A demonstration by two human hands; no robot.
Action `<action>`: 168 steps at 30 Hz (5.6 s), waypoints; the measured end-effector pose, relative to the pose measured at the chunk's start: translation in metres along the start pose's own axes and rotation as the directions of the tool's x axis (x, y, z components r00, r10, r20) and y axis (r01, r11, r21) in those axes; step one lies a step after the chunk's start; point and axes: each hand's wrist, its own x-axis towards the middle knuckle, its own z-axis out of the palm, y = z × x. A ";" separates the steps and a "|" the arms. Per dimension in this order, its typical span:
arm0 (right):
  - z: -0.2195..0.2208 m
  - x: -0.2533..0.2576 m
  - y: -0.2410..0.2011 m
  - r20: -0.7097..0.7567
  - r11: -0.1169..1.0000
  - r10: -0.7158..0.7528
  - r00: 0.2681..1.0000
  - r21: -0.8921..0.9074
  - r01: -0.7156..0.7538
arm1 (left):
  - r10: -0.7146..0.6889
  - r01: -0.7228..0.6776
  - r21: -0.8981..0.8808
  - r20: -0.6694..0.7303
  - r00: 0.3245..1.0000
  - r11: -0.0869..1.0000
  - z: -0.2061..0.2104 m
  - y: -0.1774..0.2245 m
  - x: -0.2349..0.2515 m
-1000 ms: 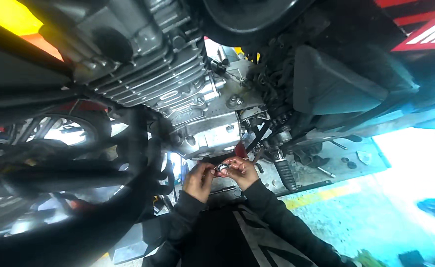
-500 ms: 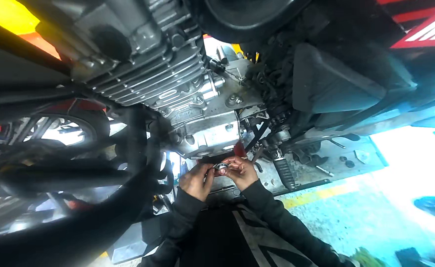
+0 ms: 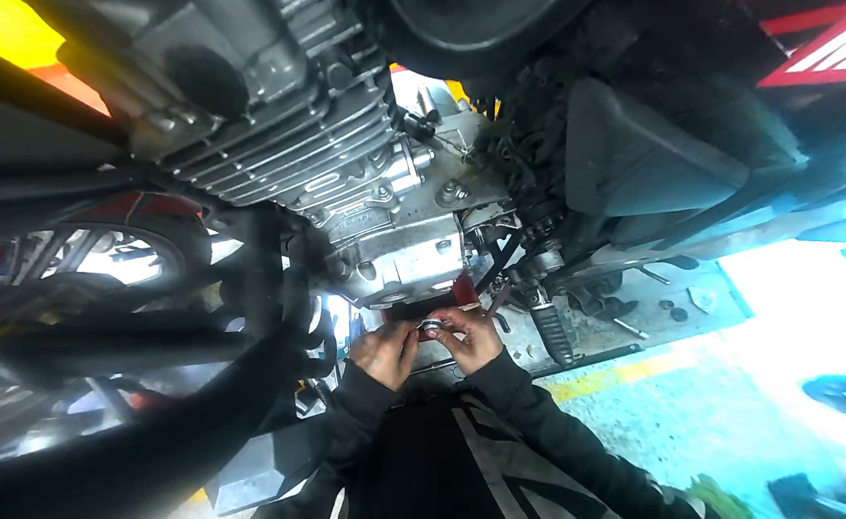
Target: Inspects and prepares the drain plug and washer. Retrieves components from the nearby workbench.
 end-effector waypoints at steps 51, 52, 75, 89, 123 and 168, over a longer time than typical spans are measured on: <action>-0.034 -0.018 -0.013 0.276 0.979 -0.198 0.940 0.017 0.202 | 0.297 -0.169 -0.320 0.409 0.863 0.932 -0.021 -0.016 0.011; -0.036 -0.017 -0.013 0.280 0.975 -0.214 0.936 0.010 0.220 | 0.306 -0.191 -0.297 0.411 0.859 0.936 -0.022 -0.014 0.011; -0.048 -0.048 -0.024 -0.039 0.978 0.023 0.999 0.210 -0.014 | 0.174 -0.159 -0.187 0.067 0.982 0.969 -0.007 0.038 -0.017; -0.051 -0.054 -0.036 -0.046 0.972 0.045 0.998 0.231 -0.034 | 0.381 -0.375 0.107 -0.039 0.924 0.921 -0.018 0.038 -0.002; -0.054 -0.049 -0.039 0.093 0.950 -0.307 0.947 -0.026 0.311 | 0.587 -0.532 -0.285 0.160 0.793 0.797 -0.029 0.012 0.016; -0.039 -0.079 -0.037 -0.106 0.960 -0.059 0.993 0.268 0.086 | 0.377 -0.386 -0.184 -0.087 0.922 0.904 -0.002 0.052 -0.011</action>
